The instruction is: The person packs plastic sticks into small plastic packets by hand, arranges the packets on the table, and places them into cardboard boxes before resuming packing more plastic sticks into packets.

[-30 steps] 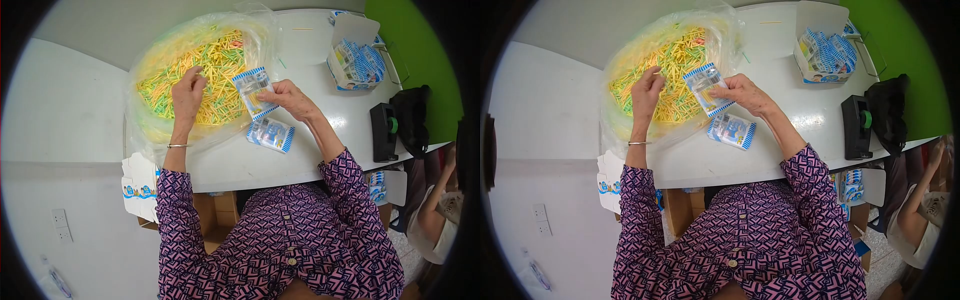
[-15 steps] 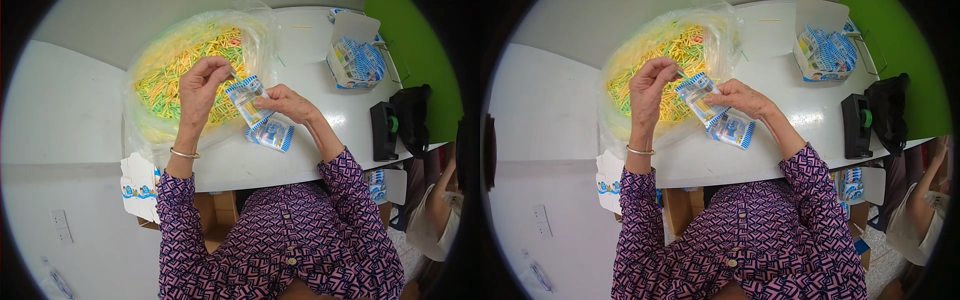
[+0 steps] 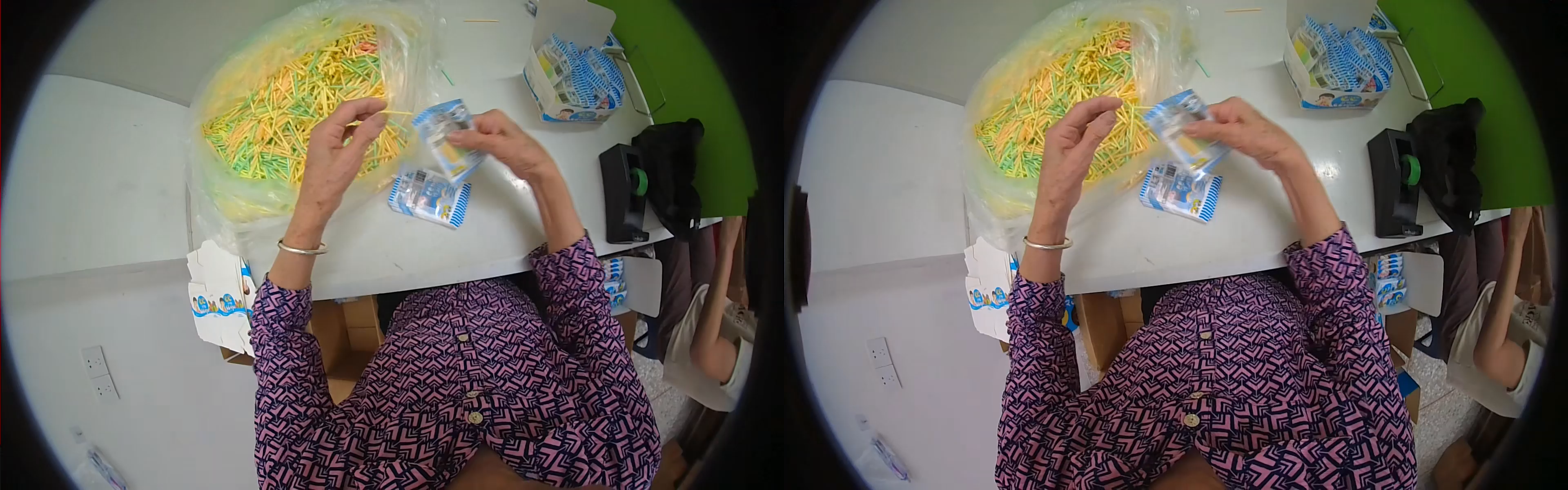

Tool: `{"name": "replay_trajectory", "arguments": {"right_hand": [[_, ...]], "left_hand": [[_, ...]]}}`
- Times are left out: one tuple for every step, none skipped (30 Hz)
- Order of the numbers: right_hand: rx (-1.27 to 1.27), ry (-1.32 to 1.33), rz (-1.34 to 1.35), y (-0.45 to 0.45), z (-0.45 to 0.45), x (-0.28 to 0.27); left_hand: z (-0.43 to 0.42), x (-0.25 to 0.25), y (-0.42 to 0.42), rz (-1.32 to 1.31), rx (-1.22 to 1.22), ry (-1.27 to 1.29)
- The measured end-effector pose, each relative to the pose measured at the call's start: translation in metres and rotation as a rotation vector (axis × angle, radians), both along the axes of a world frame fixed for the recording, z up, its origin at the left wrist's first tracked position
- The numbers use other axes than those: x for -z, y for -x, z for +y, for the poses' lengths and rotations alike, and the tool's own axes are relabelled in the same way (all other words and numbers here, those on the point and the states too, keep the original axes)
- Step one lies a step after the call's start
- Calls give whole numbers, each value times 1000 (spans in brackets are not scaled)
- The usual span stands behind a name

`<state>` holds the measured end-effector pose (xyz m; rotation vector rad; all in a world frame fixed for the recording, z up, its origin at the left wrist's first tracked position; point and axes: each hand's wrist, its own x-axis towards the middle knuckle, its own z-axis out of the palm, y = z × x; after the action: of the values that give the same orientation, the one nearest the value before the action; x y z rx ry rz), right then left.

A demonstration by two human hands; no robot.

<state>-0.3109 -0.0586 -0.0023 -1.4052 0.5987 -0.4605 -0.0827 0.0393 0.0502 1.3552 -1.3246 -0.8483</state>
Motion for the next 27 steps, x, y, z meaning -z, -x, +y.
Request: {"name": "replay_trajectory", "arguments": {"right_hand": [[41, 93, 126, 13, -3, -6], [42, 83, 134, 23, -5, -8], [40, 218, 412, 31, -8, -9], [33, 358, 689, 34, -11, -9], [30, 355, 693, 33, -8, 4], [252, 804, 774, 30, 0, 26], [482, 1258, 825, 27, 7, 32], [478, 1257, 826, 24, 13, 35], [423, 1245, 746, 12, 23, 29], [368, 1228, 667, 1, 34, 24], [367, 1223, 665, -9, 48, 27], [266, 1209, 633, -20, 61, 35], [166, 1193, 600, -26, 68, 44], [168, 1194, 597, -30, 68, 51], [222, 1160, 560, -33, 68, 57], [272, 1124, 524, -36, 67, 61], [267, 1119, 522, -35, 65, 65], [254, 1088, 495, -33, 60, 67], [244, 1060, 469, -30, 56, 68], [248, 1061, 471, -26, 54, 68], [253, 1057, 442, -22, 52, 69], [256, 1051, 412, -19, 50, 70], [254, 1053, 412, -13, 49, 70], [261, 1031, 344, -6, 46, 68], [267, 1008, 276, 1, 45, 65], [264, 953, 324, 8, 43, 60], [262, 899, 372, 16, 42, 50]], "left_hand": [[5, 0, -1, 9, 1, -7], [10, 1, -2, 6, 37, -73], [13, 1, -2, 0, 75, -137], [14, 1, 0, 4, 75, -139], [15, 1, 2, 6, 68, -126], [16, 2, 4, 8, 60, -115], [16, 2, 4, 11, 58, -119], [15, 2, 3, 17, 53, -117], [13, 3, 2, 20, 46, -114], [12, 3, 2, 20, 43, -118], [12, 3, 3, 32, 32, -99], [11, 3, 4, 43, 22, -76], [11, 3, 5, 40, 23, -76], [12, 3, 6, 30, 26, -55], [13, 3, 6, 19, 27, -36], [14, 3, 4, 17, 21, -38], [16, 4, 3, 32, 11, -51], [16, 5, 2, 47, 6, -60], [15, 6, 1, 46, 10, -57], [16, 8, 0, 43, 6, -52], [15, 10, 0, 40, 1, -46], [15, 14, -1, 41, 1, -44], [15, 18, -2, 8, 15, -36], [15, 20, -2, -25, 27, -28], [15, 20, -1, -23, 24, -26], [16, 21, 2, -103, 48, -16], [16, 20, 5, -183, 73, -5]]}}
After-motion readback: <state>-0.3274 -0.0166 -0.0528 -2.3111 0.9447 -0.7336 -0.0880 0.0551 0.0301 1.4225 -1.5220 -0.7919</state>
